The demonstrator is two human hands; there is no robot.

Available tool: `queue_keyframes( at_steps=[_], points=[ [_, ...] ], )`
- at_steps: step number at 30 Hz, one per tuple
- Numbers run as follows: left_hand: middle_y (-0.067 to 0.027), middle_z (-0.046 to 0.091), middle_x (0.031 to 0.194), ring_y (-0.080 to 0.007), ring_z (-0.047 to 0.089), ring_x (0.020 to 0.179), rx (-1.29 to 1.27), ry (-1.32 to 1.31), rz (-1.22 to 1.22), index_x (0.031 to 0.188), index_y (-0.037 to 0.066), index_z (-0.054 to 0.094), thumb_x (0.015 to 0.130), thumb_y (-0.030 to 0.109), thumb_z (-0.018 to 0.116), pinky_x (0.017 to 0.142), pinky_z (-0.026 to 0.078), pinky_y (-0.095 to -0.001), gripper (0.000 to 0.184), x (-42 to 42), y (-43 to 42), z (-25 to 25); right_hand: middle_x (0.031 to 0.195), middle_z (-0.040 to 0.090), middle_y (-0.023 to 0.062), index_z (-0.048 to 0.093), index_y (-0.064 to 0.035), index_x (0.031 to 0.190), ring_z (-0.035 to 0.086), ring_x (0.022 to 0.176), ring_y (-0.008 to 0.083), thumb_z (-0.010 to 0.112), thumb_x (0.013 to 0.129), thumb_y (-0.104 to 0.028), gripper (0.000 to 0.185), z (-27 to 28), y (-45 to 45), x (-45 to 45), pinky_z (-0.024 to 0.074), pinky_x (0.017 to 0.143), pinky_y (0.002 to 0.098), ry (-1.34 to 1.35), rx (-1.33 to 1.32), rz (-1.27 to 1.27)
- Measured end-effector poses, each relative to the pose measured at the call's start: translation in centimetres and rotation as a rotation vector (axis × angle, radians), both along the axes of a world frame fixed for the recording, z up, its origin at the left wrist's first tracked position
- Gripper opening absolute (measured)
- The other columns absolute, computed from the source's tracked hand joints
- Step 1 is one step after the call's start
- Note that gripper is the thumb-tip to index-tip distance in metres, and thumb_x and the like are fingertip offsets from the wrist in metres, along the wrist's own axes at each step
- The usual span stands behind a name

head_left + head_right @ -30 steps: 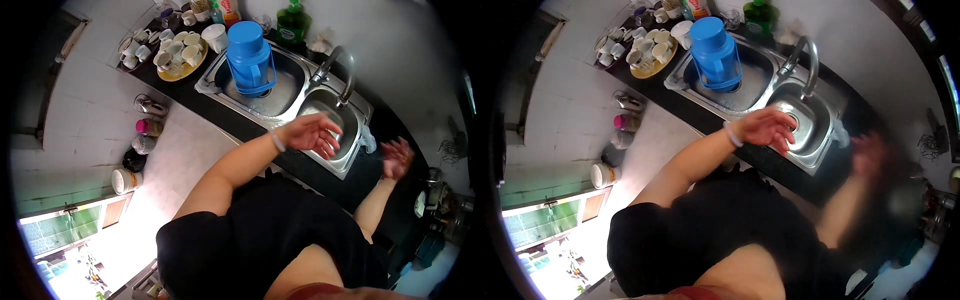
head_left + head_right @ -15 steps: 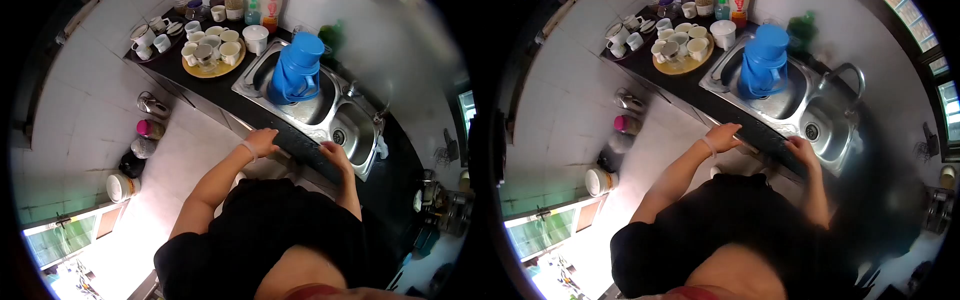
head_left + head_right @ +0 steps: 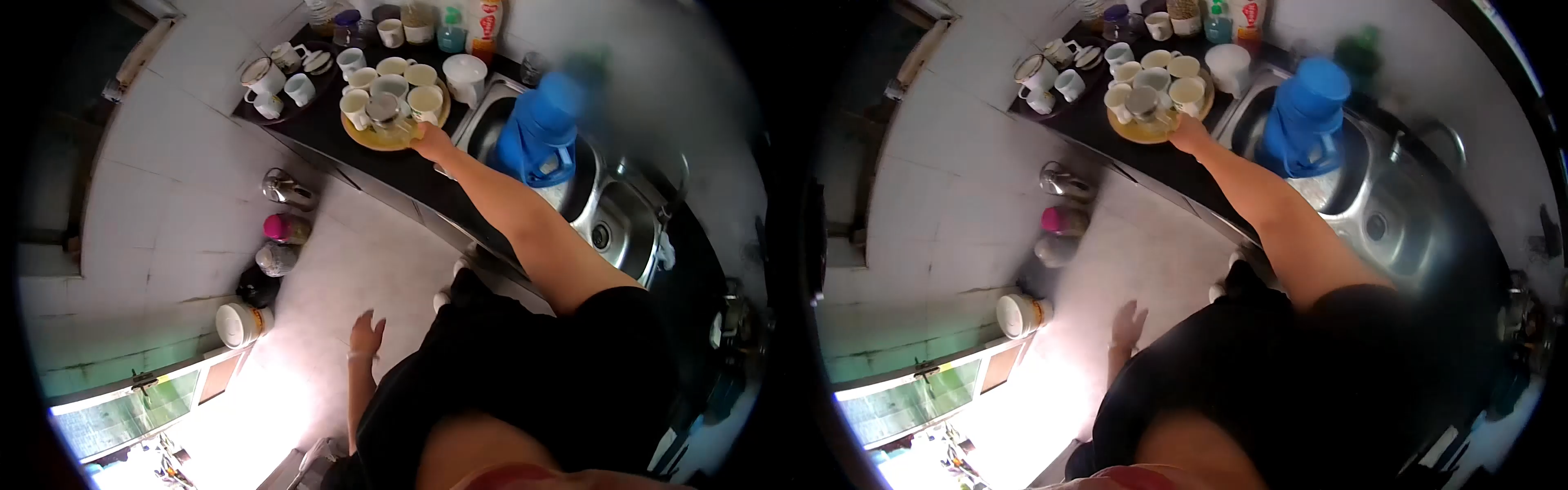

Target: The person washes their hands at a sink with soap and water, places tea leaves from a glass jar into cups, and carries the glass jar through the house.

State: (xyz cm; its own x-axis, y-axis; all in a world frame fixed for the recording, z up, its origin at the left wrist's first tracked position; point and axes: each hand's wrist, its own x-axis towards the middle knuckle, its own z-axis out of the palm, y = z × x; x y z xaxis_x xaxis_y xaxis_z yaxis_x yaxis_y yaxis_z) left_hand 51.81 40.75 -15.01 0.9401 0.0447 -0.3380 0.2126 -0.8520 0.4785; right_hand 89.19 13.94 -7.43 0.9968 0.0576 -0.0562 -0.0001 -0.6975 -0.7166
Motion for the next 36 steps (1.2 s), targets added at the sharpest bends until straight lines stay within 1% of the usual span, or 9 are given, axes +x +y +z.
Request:
queue_keyframes(
  at_steps=[3,6,13,16,20,27,30,33,36],
  points=[
    [-0.0186,0.061,0.104,-0.0308,0.059,0.096,0.016,0.052,0.203,0.113,0.000,0.054,0.081,0.033,0.062,0.082,0.047,-0.0391,0.046,-4.0,1.7,-1.2,0.090,0.063,0.0222,0.062,0.0004,0.091,0.059,0.090,0.0365,0.059,0.075,-0.026,0.031,-6.4,1.9,5.6,0.0465,0.076,0.0430,-0.155,-0.091,0.176],
    [-0.0162,0.065,0.094,-0.0266,0.064,0.081,-0.032,0.054,0.389,0.110,0.001,0.057,0.078,0.030,0.065,0.072,0.051,-0.0370,0.044,-4.9,0.8,-0.9,0.081,0.062,0.0203,0.062,-0.0022,0.088,0.061,0.080,0.0338,0.054,0.080,-0.032,0.032,-4.0,2.7,5.9,0.0478,0.069,0.0424,-0.029,0.030,0.112],
    [-0.0178,0.062,0.100,-0.0296,0.061,0.091,-0.012,-0.247,0.132,0.109,0.001,0.057,0.081,0.024,0.064,0.079,0.048,-0.0373,0.037,5.7,-1.7,3.7,0.076,0.059,0.0012,0.063,-0.0043,0.080,0.052,0.068,0.0093,0.062,0.083,-0.028,0.024,-7.2,2.4,4.9,0.0413,0.059,0.0269,0.296,0.949,0.072],
    [-0.0197,0.058,0.108,-0.0329,0.056,0.099,-0.042,-0.400,0.014,0.114,0.000,0.053,0.080,0.020,0.065,0.084,0.045,-0.0379,0.041,14.8,-3.3,10.1,0.078,0.057,-0.0001,0.063,-0.0060,0.084,0.050,0.068,0.0082,0.062,0.084,-0.026,0.020,-1.9,0.4,-0.1,0.0392,0.059,0.0231,0.386,1.097,0.021],
    [-0.0180,0.042,0.130,-0.0359,0.043,0.117,-0.083,-0.758,-0.495,0.128,0.007,0.043,0.066,0.011,0.073,0.095,0.038,-0.0413,0.069,24.8,-11.0,21.9,0.058,0.046,-0.0045,0.061,-0.0077,0.074,0.034,0.046,0.0030,0.065,0.080,-0.027,0.020,-1.0,-3.7,-7.5,0.0187,0.039,0.0217,0.328,1.094,-0.019],
    [-0.0154,0.046,0.123,-0.0339,0.046,0.111,-0.335,-0.455,-1.423,0.128,0.012,0.043,0.062,0.015,0.076,0.090,0.041,-0.0401,0.074,27.7,-23.1,21.9,0.060,0.049,-0.0051,0.062,-0.0071,0.070,0.039,0.055,0.0045,0.063,0.081,-0.026,0.022,2.6,-14.0,-22.2,0.0281,0.048,0.0214,0.270,0.932,-0.178],
    [-0.0154,0.049,0.118,-0.0337,0.048,0.106,-0.557,-0.433,-1.429,0.123,0.008,0.047,0.065,0.015,0.074,0.089,0.042,-0.0387,0.064,26.2,-27.3,20.2,0.061,0.050,-0.0036,0.062,-0.0054,0.070,0.041,0.057,0.0051,0.062,0.082,-0.025,0.023,3.2,-16.5,-27.1,0.0317,0.051,0.0218,0.181,0.865,-0.380],
    [-0.0082,0.052,0.107,-0.0168,0.052,0.091,-0.969,0.036,-0.974,0.121,0.005,0.048,0.076,0.012,0.062,0.080,0.042,-0.0267,0.047,25.1,-32.4,20.0,0.074,0.057,-0.0014,0.064,-0.0024,0.082,0.049,0.070,0.0056,0.061,0.083,-0.020,0.017,2.1,-19.5,-31.0,0.0395,0.065,0.0209,0.067,0.869,-0.551],
    [-0.0052,0.051,0.100,-0.0123,0.050,0.078,-1.235,0.183,-0.873,0.128,0.008,0.041,0.084,0.016,0.055,0.070,0.043,-0.0248,0.048,26.0,-38.3,16.8,0.063,0.052,-0.0026,0.063,-0.0015,0.072,0.045,0.061,0.0061,0.061,0.081,-0.023,0.024,3.0,-22.5,-33.5,0.0359,0.056,0.0221,-0.120,0.926,-0.872]
  ],
)
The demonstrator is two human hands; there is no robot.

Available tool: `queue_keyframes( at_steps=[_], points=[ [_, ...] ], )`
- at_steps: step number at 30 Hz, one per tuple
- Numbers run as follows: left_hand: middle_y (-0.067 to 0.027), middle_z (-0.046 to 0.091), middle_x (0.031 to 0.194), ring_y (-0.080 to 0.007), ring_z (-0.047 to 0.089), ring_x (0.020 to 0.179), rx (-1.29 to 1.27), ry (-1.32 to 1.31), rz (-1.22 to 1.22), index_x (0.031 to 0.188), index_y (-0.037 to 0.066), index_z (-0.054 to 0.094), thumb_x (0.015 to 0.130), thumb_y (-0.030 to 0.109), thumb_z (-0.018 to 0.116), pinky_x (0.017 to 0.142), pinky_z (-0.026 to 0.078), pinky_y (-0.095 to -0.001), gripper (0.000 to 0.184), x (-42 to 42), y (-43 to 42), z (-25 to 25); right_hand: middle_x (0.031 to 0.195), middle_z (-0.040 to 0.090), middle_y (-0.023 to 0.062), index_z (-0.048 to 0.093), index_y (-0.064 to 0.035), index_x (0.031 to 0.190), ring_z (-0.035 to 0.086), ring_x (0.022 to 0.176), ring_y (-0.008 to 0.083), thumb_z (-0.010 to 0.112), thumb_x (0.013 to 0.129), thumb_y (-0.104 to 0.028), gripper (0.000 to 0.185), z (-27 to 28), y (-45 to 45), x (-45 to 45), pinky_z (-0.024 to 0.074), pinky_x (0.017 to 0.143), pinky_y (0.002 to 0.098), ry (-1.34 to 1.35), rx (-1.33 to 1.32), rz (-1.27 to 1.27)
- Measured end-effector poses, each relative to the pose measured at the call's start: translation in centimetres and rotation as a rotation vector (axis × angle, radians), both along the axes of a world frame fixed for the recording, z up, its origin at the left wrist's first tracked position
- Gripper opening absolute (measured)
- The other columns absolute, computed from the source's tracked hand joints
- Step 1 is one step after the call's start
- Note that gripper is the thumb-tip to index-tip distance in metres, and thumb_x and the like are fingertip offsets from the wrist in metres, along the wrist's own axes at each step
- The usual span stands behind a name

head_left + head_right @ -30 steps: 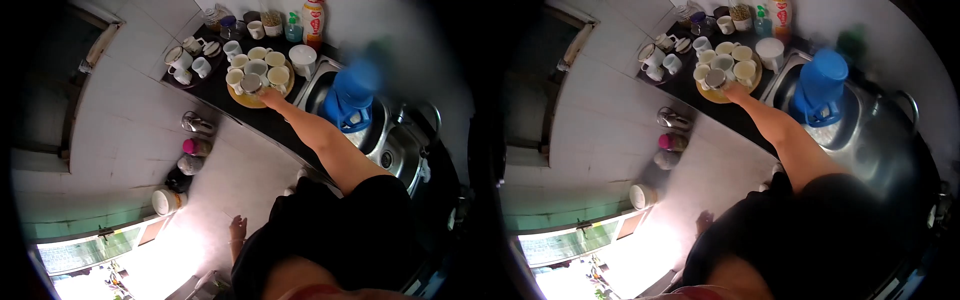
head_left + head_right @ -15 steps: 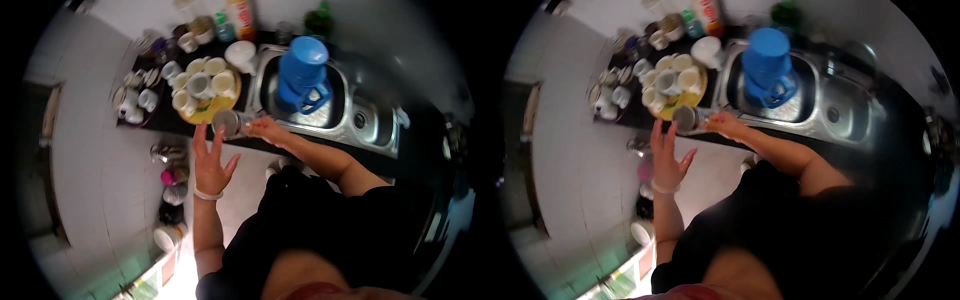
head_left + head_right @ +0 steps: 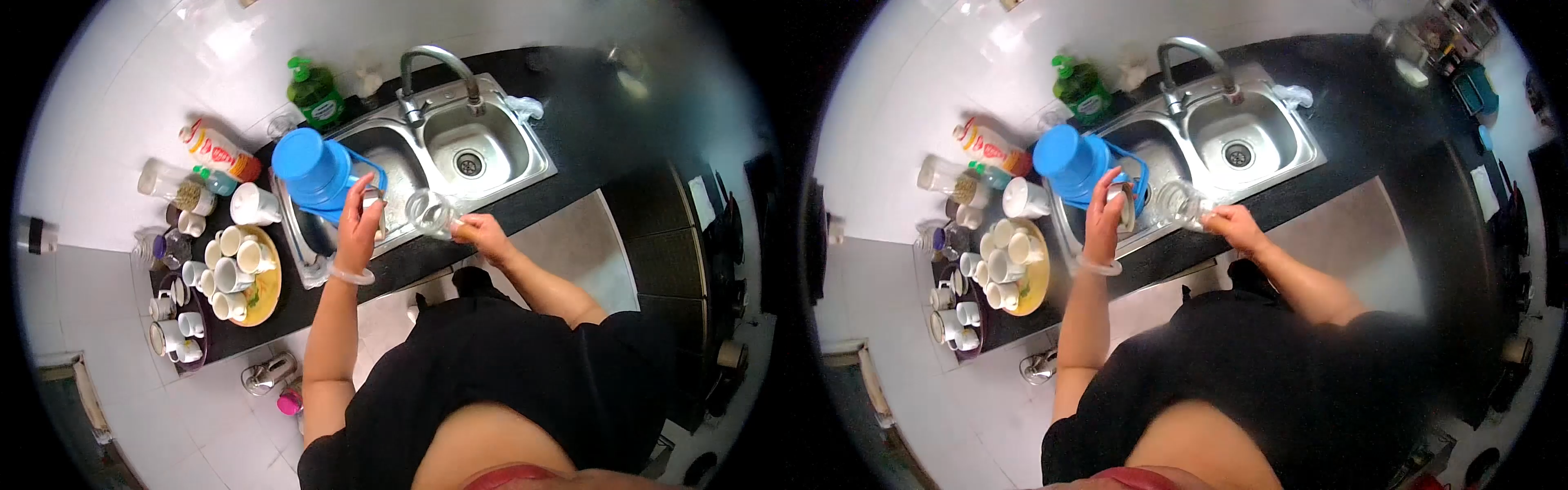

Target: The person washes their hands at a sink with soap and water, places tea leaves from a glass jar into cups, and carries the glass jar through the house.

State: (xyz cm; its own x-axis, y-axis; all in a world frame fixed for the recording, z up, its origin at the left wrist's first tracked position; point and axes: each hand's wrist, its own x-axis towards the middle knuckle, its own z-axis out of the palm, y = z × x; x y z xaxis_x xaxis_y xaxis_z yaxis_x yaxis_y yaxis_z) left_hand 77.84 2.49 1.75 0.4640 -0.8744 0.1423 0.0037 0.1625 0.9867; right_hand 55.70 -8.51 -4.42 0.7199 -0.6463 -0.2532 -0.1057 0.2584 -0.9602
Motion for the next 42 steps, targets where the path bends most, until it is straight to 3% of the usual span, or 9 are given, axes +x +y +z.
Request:
queue_keyframes(
  at_steps=[2,10,21,25,30,32,34,37,42],
  points=[
    [-0.0060,0.050,0.097,-0.0133,0.049,0.078,0.256,-0.059,-0.079,0.133,0.008,0.036,0.082,0.020,0.059,0.071,0.043,-0.0264,0.057,-0.2,-3.3,-0.7,0.065,0.052,-0.0024,0.063,-0.0026,0.071,0.045,0.060,0.0063,0.062,0.080,-0.023,0.022,0.1,-3.3,-1.5,0.0355,0.056,0.0215,0.042,0.034,-0.139],
    [-0.0073,0.056,0.074,-0.0140,0.053,0.063,0.435,0.002,-0.084,0.143,0.010,0.007,0.072,0.017,0.068,0.053,0.043,-0.0280,0.093,-0.8,-22.7,-4.5,0.062,0.054,-0.0004,0.061,0.0003,0.068,0.045,0.060,0.0071,0.063,0.080,-0.022,0.025,-1.7,-17.4,-4.3,0.0354,0.055,0.0239,0.112,-0.153,-0.185],
    [-0.0053,0.054,0.071,-0.0150,0.054,0.060,0.620,-0.329,-0.101,0.139,0.014,0.019,0.070,0.011,0.067,0.055,0.046,-0.0300,0.084,-2.3,-23.2,-10.4,0.070,0.057,-0.0006,0.063,-0.0072,0.074,0.048,0.064,0.0077,0.061,0.080,-0.030,0.023,-4.2,-22.7,-3.0,0.0368,0.058,0.0235,0.169,-0.002,-0.063],
    [-0.0093,0.052,0.083,-0.0150,0.054,0.066,0.367,-0.148,0.197,0.137,0.013,0.026,0.076,0.015,0.063,0.060,0.049,-0.0316,0.071,-5.5,-22.0,-11.4,0.075,0.059,-0.0004,0.063,-0.0087,0.077,0.051,0.069,0.0084,0.060,0.081,-0.031,0.023,-5.3,-23.0,-2.9,0.0389,0.061,0.0254,0.255,0.025,0.014],
    [-0.0095,0.057,0.108,-0.0263,0.057,0.100,-0.002,1.131,0.139,0.114,0.007,0.049,0.088,0.032,0.039,0.083,0.049,-0.0480,0.038,-12.2,-21.4,-8.7,0.081,0.060,0.0013,0.066,-0.0069,0.091,0.052,0.065,0.0123,0.056,0.081,-0.043,0.039,-5.3,-21.7,-0.9,0.0404,0.053,0.0261,0.277,0.198,-0.026],
    [-0.0106,0.056,0.113,-0.0270,0.054,0.105,-0.031,1.172,0.271,0.114,0.006,0.050,0.088,0.032,0.037,0.090,0.045,-0.0471,0.040,-14.2,-22.2,-8.4,0.085,0.061,0.0012,0.066,-0.0091,0.096,0.054,0.068,0.0131,0.055,0.081,-0.049,0.044,-4.5,-21.2,-0.4,0.0410,0.051,0.0255,0.259,0.247,-0.021],
    [-0.0099,0.057,0.112,-0.0243,0.054,0.105,-0.031,0.938,0.395,0.115,0.002,0.049,0.091,0.030,0.035,0.091,0.043,-0.0347,0.039,-15.9,-22.9,-8.3,0.087,0.062,0.0025,0.063,-0.0067,0.101,0.057,0.072,0.0132,0.055,0.082,-0.050,0.048,-3.9,-20.5,-0.4,0.0444,0.052,0.0261,0.190,0.294,-0.021],
    [-0.0114,0.054,0.110,-0.0203,0.051,0.102,-0.033,0.279,0.460,0.112,0.000,0.050,0.095,0.026,0.031,0.093,0.038,-0.0315,0.036,-16.8,-24.0,-9.4,0.089,0.062,0.0058,0.059,-0.0026,0.103,0.060,0.075,0.0135,0.054,0.086,-0.042,0.043,-3.3,-20.6,-0.5,0.0500,0.056,0.0299,0.149,0.302,0.038],
    [-0.0128,0.054,0.107,-0.0210,0.050,0.100,0.046,-0.021,0.454,0.107,-0.002,0.054,0.096,0.023,0.032,0.090,0.038,-0.0324,0.035,-15.5,-24.1,-11.1,0.089,0.062,0.0070,0.058,0.0003,0.103,0.062,0.075,0.0142,0.052,0.089,-0.038,0.041,-4.6,-21.5,-1.1,0.0534,0.053,0.0284,0.039,0.299,0.007]
  ],
)
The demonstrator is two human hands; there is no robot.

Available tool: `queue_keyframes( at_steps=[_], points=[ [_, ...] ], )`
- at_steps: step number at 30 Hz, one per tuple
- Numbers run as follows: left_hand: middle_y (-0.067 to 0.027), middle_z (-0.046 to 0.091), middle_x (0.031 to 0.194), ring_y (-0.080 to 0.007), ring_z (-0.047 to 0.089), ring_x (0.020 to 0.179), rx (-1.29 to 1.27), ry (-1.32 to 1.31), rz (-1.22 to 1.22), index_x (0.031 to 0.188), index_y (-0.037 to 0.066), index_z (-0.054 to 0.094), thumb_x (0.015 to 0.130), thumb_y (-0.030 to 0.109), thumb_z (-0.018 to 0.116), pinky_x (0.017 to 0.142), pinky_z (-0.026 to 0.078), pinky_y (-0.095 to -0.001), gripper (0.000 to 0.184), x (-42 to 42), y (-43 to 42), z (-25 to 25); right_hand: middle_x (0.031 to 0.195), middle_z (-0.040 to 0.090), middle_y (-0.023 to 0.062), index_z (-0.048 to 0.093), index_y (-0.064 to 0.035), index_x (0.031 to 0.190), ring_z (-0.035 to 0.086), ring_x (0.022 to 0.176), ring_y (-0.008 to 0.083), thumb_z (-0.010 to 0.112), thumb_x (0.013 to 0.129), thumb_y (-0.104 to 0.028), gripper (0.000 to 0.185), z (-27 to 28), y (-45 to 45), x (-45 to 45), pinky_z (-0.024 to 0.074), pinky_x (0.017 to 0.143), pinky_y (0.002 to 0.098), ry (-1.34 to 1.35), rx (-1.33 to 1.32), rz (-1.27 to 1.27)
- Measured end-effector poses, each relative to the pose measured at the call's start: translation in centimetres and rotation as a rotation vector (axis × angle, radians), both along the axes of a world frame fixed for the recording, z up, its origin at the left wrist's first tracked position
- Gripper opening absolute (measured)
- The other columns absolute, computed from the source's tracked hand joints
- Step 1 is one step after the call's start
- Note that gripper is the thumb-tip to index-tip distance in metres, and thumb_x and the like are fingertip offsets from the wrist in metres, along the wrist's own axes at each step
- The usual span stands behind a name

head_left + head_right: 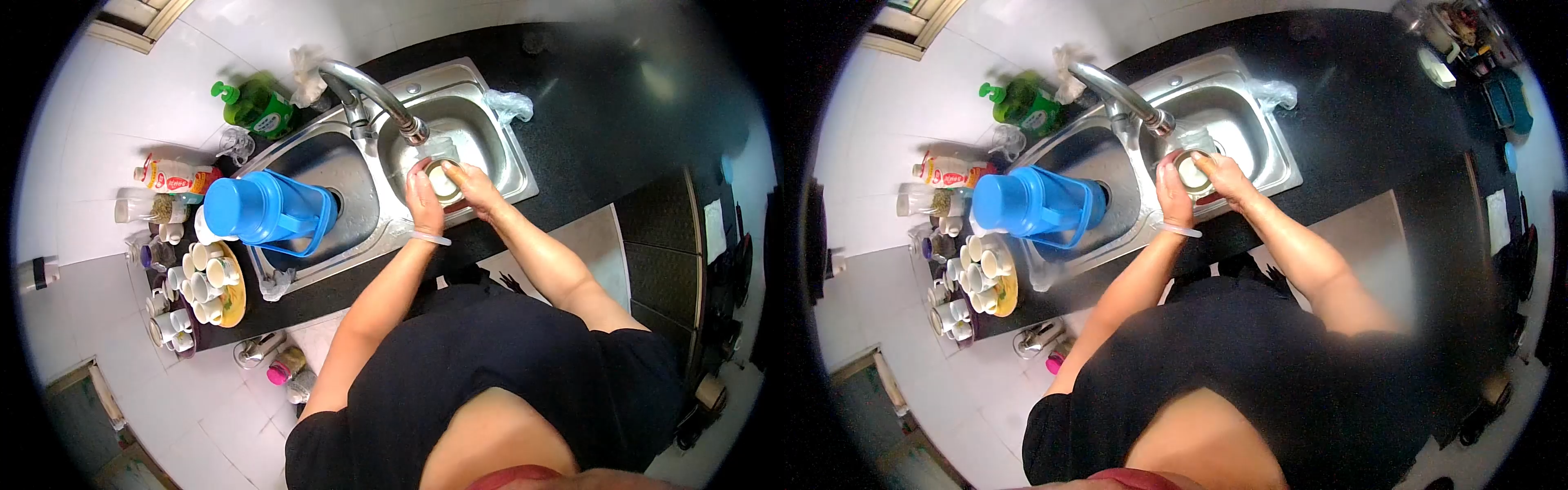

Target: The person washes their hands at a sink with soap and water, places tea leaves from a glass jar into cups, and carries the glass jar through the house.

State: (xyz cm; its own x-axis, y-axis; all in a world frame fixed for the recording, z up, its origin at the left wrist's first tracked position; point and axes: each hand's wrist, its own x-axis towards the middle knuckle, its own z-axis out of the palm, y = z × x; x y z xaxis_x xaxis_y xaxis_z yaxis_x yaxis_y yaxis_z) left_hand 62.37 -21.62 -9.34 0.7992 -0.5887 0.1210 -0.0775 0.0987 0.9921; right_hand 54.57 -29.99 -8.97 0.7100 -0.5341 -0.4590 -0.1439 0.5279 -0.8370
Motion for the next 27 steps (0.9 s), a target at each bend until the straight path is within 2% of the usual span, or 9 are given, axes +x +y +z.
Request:
queue_keyframes(
  at_steps=[3,9,11,14,17,20,22,24,27],
  points=[
    [-0.0160,0.052,0.109,-0.0255,0.050,0.103,0.056,0.016,0.012,0.111,-0.002,0.052,0.096,0.023,0.035,0.093,0.037,-0.0344,0.033,2.3,0.3,-1.8,0.085,0.062,0.0075,0.058,0.0020,0.100,0.062,0.069,0.0150,0.053,0.088,-0.041,0.045,2.1,-1.2,-1.3,0.0542,0.049,0.0280,0.078,-0.146,0.165],
    [-0.0162,0.049,0.122,-0.0308,0.046,0.113,0.185,-1.020,-0.591,0.122,0.008,0.047,0.088,0.012,0.049,0.097,0.034,-0.0371,0.034,6.8,-1.7,1.1,0.071,0.059,0.0019,0.060,-0.0038,0.087,0.057,0.056,0.0084,0.055,0.087,-0.038,0.035,4.9,-4.2,-2.3,0.0492,0.045,0.0220,0.145,-0.311,0.514],
    [-0.0160,0.050,0.122,-0.0298,0.048,0.112,0.144,-0.830,-0.598,0.121,0.009,0.048,0.088,0.012,0.048,0.095,0.036,-0.0364,0.033,6.8,-3.2,0.4,0.069,0.059,0.0055,0.059,-0.0038,0.082,0.056,0.058,0.0116,0.057,0.086,-0.037,0.033,6.2,-4.3,-2.1,0.0462,0.049,0.0255,0.208,-0.273,0.505],
    [-0.0142,0.059,0.107,-0.0280,0.056,0.100,0.148,-0.384,-0.494,0.111,0.007,0.056,0.088,0.015,0.048,0.088,0.041,-0.0330,0.026,6.6,-5.4,-1.3,0.072,0.062,0.0138,0.060,-0.0019,0.085,0.061,0.066,0.0215,0.059,0.081,-0.043,0.041,2.5,-5.4,-1.5,0.0486,0.060,0.0339,0.155,-1.034,0.600],
    [-0.0139,0.064,0.089,-0.0293,0.059,0.089,0.240,0.099,-0.324,0.100,0.004,0.060,0.090,0.020,0.042,0.079,0.044,-0.0332,0.025,7.3,-6.4,-5.0,0.070,0.060,0.0109,0.060,-0.0015,0.082,0.055,0.064,0.0190,0.059,0.082,-0.038,0.036,2.8,-5.5,-1.1,0.0438,0.060,0.0334,0.105,-0.890,0.450],
    [-0.0171,0.062,0.091,-0.0317,0.059,0.089,0.474,-0.078,-0.171,0.100,0.003,0.058,0.091,0.020,0.039,0.077,0.044,-0.0365,0.027,7.6,-5.7,-7.7,0.068,0.055,0.0025,0.059,-0.0029,0.079,0.049,0.063,0.0103,0.059,0.085,-0.034,0.032,1.7,-5.3,-0.9,0.0404,0.057,0.0275,0.142,-0.560,0.373],
    [-0.0200,0.058,0.106,-0.0342,0.054,0.100,0.151,-0.241,-0.148,0.107,0.000,0.058,0.095,0.026,0.038,0.088,0.039,-0.0340,0.035,5.6,-4.1,-6.4,0.068,0.052,-0.0014,0.059,-0.0043,0.077,0.046,0.062,0.0065,0.058,0.086,-0.033,0.030,1.6,-5.7,-0.5,0.0381,0.055,0.0239,0.115,-0.406,0.317],
    [-0.0216,0.054,0.114,-0.0352,0.052,0.104,0.248,-0.591,-0.314,0.111,0.000,0.056,0.094,0.026,0.040,0.095,0.037,-0.0356,0.035,4.9,-1.5,-2.5,0.068,0.052,-0.0037,0.059,-0.0054,0.076,0.045,0.061,0.0049,0.058,0.087,-0.031,0.028,1.5,-6.1,-0.8,0.0368,0.054,0.0211,0.068,-0.347,0.279],
    [-0.0216,0.059,0.094,-0.0382,0.054,0.093,0.309,-0.791,-0.549,0.101,0.001,0.057,0.092,0.025,0.041,0.090,0.037,-0.0449,0.030,7.1,0.2,-2.9,0.066,0.050,-0.0038,0.057,-0.0042,0.073,0.045,0.062,0.0059,0.057,0.087,-0.032,0.031,1.1,-7.5,-1.0,0.0379,0.056,0.0232,0.123,-0.419,0.425]
  ],
)
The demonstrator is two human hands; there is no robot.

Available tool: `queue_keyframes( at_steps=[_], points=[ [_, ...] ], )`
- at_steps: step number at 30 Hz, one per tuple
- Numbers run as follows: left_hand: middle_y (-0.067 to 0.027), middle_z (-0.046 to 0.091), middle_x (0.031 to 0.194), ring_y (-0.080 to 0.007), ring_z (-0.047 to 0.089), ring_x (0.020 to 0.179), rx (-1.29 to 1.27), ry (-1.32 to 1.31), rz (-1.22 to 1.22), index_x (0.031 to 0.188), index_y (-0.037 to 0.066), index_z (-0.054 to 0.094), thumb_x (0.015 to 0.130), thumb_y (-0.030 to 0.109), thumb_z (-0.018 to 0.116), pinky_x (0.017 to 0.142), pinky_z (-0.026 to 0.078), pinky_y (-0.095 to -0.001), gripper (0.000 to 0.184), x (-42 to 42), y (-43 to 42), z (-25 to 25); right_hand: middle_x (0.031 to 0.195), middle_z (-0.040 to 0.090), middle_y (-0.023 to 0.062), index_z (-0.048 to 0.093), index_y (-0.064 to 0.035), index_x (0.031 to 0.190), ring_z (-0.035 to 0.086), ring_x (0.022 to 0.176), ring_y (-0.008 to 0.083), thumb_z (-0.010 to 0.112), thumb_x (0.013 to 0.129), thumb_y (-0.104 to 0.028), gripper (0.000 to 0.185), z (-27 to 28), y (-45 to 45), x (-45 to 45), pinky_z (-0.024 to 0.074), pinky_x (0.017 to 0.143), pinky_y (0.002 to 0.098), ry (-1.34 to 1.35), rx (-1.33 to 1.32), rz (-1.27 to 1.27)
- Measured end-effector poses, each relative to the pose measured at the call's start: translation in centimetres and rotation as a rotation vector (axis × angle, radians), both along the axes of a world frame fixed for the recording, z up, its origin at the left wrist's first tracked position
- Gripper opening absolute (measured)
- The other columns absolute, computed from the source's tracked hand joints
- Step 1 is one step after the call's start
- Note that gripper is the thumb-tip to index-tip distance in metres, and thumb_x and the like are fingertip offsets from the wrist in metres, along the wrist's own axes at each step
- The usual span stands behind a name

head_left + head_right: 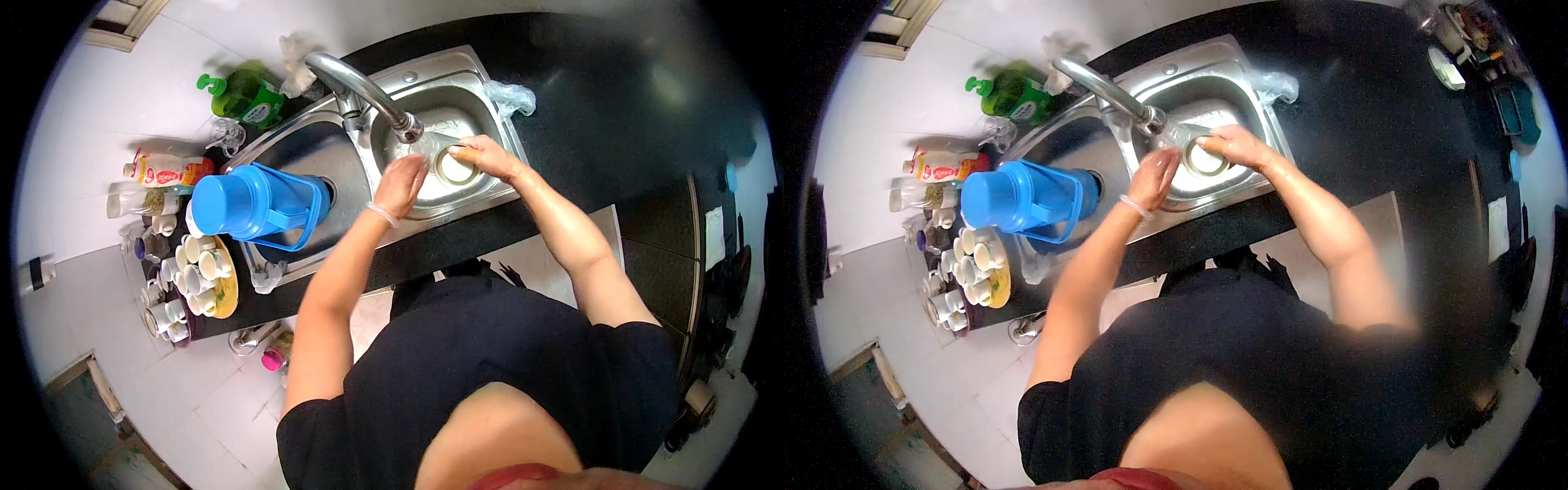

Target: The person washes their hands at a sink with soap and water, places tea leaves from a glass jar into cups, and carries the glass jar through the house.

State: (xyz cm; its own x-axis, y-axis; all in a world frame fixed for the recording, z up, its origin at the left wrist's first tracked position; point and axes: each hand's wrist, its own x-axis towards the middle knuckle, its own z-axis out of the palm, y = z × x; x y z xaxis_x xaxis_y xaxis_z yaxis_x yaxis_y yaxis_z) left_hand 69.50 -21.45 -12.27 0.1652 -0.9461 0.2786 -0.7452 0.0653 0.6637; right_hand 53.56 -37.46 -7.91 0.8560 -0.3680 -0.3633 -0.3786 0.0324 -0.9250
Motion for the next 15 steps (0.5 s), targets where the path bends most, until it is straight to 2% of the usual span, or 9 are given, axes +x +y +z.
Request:
queue_keyframes(
  at_steps=[1,3,4,7,8,11,12,14,15],
  points=[
    [-0.0215,0.059,0.093,-0.0383,0.055,0.093,0.114,-0.015,-0.072,0.100,0.001,0.057,0.092,0.024,0.042,0.090,0.038,-0.0445,0.029,0.5,-0.2,0.8,0.065,0.050,-0.0019,0.056,-0.0033,0.071,0.045,0.062,0.0070,0.057,0.087,-0.033,0.033,0.4,-0.3,0.1,0.0384,0.056,0.0243,0.017,-0.039,0.052],
    [-0.0211,0.060,0.091,-0.0386,0.055,0.093,0.343,-0.047,-0.207,0.098,0.001,0.058,0.091,0.023,0.044,0.088,0.040,-0.0436,0.027,1.6,-1.0,2.3,0.070,0.057,0.0101,0.057,0.0002,0.075,0.053,0.066,0.0188,0.055,0.085,-0.039,0.041,1.0,-0.5,0.3,0.0429,0.061,0.0313,0.069,-0.355,0.191],
    [-0.0164,0.063,0.084,-0.0316,0.060,0.083,0.472,0.102,-0.086,0.091,-0.001,0.059,0.090,0.019,0.045,0.078,0.046,-0.0381,0.024,1.2,-2.1,1.9,0.073,0.060,0.0160,0.058,0.0020,0.077,0.057,0.068,0.0247,0.055,0.084,-0.043,0.045,1.1,-0.5,0.5,0.0452,0.063,0.0348,0.093,-0.513,0.261],
    [-0.0173,0.062,0.083,-0.0279,0.060,0.080,0.545,0.993,0.406,0.089,-0.002,0.058,0.090,0.013,0.038,0.065,0.049,-0.0345,0.025,0.4,-4.5,1.4,0.082,0.060,0.0247,0.057,0.0035,0.083,0.059,0.078,0.0379,0.052,0.084,-0.045,0.049,1.4,1.2,0.8,0.0458,0.070,0.0425,0.048,-0.662,0.200],
    [-0.0167,0.062,0.082,-0.0268,0.061,0.078,0.450,1.191,0.476,0.092,-0.003,0.056,0.090,0.011,0.037,0.065,0.050,-0.0339,0.023,0.6,-4.8,1.3,0.089,0.060,0.0266,0.057,0.0038,0.087,0.058,0.086,0.0415,0.050,0.085,-0.045,0.049,1.9,1.6,0.9,0.0449,0.075,0.0459,0.148,-0.650,0.259],
    [-0.0150,0.061,0.079,-0.0236,0.061,0.072,0.124,1.771,0.665,0.100,-0.006,0.049,0.087,0.004,0.033,0.063,0.051,-0.0322,0.023,0.5,-5.6,0.9,0.088,0.061,0.0259,0.057,0.0044,0.085,0.059,0.084,0.0389,0.050,0.085,-0.042,0.047,0.1,2.7,1.0,0.0459,0.074,0.0426,0.095,-0.812,0.229],
    [-0.0141,0.062,0.084,-0.0247,0.062,0.076,0.106,1.669,0.620,0.099,-0.003,0.053,0.088,0.008,0.039,0.068,0.051,-0.0319,0.021,0.2,-5.4,0.8,0.087,0.061,0.0242,0.058,0.0040,0.084,0.059,0.082,0.0357,0.050,0.086,-0.042,0.046,0.2,2.1,1.2,0.0459,0.073,0.0405,0.097,-0.713,0.202],
    [-0.0118,0.062,0.086,-0.0251,0.061,0.077,0.102,0.916,0.501,0.104,0.000,0.055,0.088,0.011,0.044,0.070,0.050,-0.0317,0.022,-0.3,-3.9,0.6,0.083,0.062,0.0209,0.059,0.0032,0.084,0.060,0.078,0.0293,0.050,0.086,-0.040,0.044,0.6,1.1,1.4,0.0458,0.070,0.0362,0.100,-0.503,0.149],
    [-0.0106,0.062,0.087,-0.0253,0.061,0.078,0.100,0.541,0.430,0.107,0.002,0.056,0.088,0.012,0.047,0.071,0.050,-0.0316,0.023,-0.4,-3.3,1.1,0.078,0.061,0.0132,0.060,0.0016,0.086,0.056,0.073,0.0181,0.050,0.088,-0.037,0.040,2.5,1.1,1.2,0.0439,0.067,0.0306,-0.025,-0.274,0.059]
  ],
)
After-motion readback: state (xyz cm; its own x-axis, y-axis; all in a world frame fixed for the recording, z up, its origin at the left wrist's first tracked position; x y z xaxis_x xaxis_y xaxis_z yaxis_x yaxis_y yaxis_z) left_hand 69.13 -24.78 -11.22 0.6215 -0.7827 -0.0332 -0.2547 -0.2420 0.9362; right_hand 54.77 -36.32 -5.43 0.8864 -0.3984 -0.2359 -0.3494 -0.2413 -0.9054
